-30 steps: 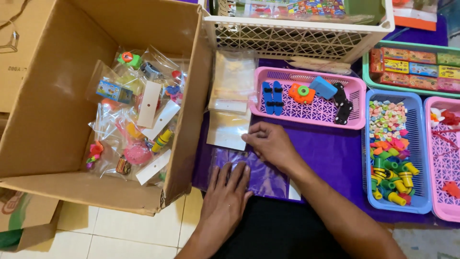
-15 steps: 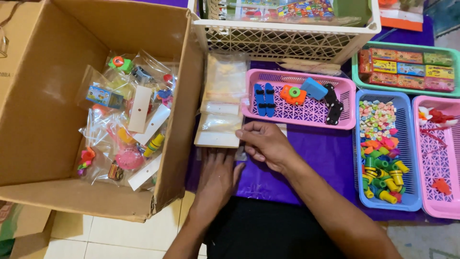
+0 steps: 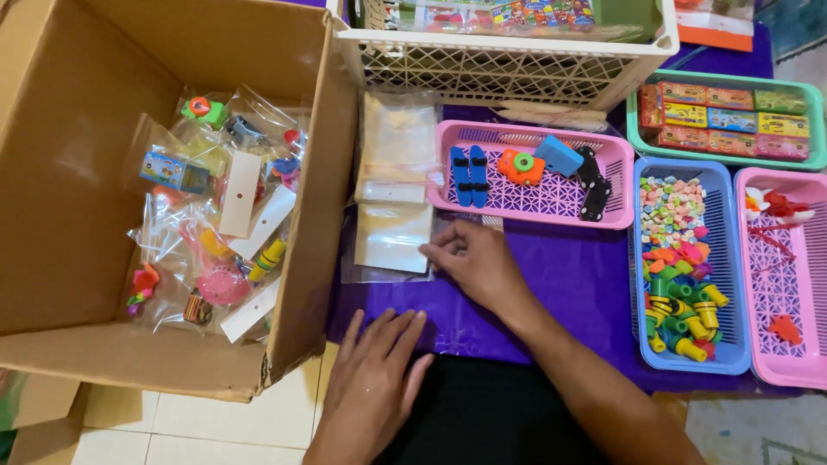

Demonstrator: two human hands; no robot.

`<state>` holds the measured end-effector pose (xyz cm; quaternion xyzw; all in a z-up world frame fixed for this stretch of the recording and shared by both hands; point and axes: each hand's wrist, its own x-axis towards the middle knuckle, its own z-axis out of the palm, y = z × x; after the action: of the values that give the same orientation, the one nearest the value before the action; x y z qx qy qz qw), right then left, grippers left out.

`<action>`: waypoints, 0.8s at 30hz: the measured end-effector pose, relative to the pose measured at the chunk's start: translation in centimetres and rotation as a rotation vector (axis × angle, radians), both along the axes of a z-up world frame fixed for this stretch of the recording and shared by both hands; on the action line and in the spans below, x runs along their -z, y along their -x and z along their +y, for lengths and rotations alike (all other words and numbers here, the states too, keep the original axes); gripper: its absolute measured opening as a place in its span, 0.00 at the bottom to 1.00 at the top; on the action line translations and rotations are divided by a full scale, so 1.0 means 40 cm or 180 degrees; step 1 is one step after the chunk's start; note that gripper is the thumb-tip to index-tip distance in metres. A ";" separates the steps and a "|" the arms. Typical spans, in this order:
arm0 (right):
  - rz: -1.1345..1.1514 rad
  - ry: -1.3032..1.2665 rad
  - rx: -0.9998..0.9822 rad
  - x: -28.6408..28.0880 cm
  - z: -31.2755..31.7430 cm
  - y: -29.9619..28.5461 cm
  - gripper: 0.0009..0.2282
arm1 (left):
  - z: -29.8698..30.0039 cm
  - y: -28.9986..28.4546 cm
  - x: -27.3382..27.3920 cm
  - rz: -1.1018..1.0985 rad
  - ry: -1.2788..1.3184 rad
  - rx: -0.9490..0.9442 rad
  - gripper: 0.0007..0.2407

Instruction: Assembling small toy whistles and packing them into individual plastic bags.

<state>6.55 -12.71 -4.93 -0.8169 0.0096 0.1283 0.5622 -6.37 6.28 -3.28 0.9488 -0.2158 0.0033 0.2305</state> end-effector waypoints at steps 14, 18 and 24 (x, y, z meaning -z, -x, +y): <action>-0.1389 0.1598 -0.0556 -0.020 -0.039 0.055 0.03 | -0.030 -0.196 0.098 -0.0705 0.0583 -0.0521 0.22; -0.1975 0.1943 -0.0779 -0.004 -0.113 0.073 0.08 | -0.034 -0.204 0.155 -0.0913 0.0325 -0.0423 0.23; -0.1950 0.2027 -0.0669 0.017 -0.155 0.095 0.13 | -0.053 -0.197 0.105 -0.0846 0.0585 -0.0648 0.33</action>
<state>2.75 -18.89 -5.61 -0.9460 -0.2013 -0.0723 0.2438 1.53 4.17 -7.47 0.9319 -0.1460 0.1717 0.2841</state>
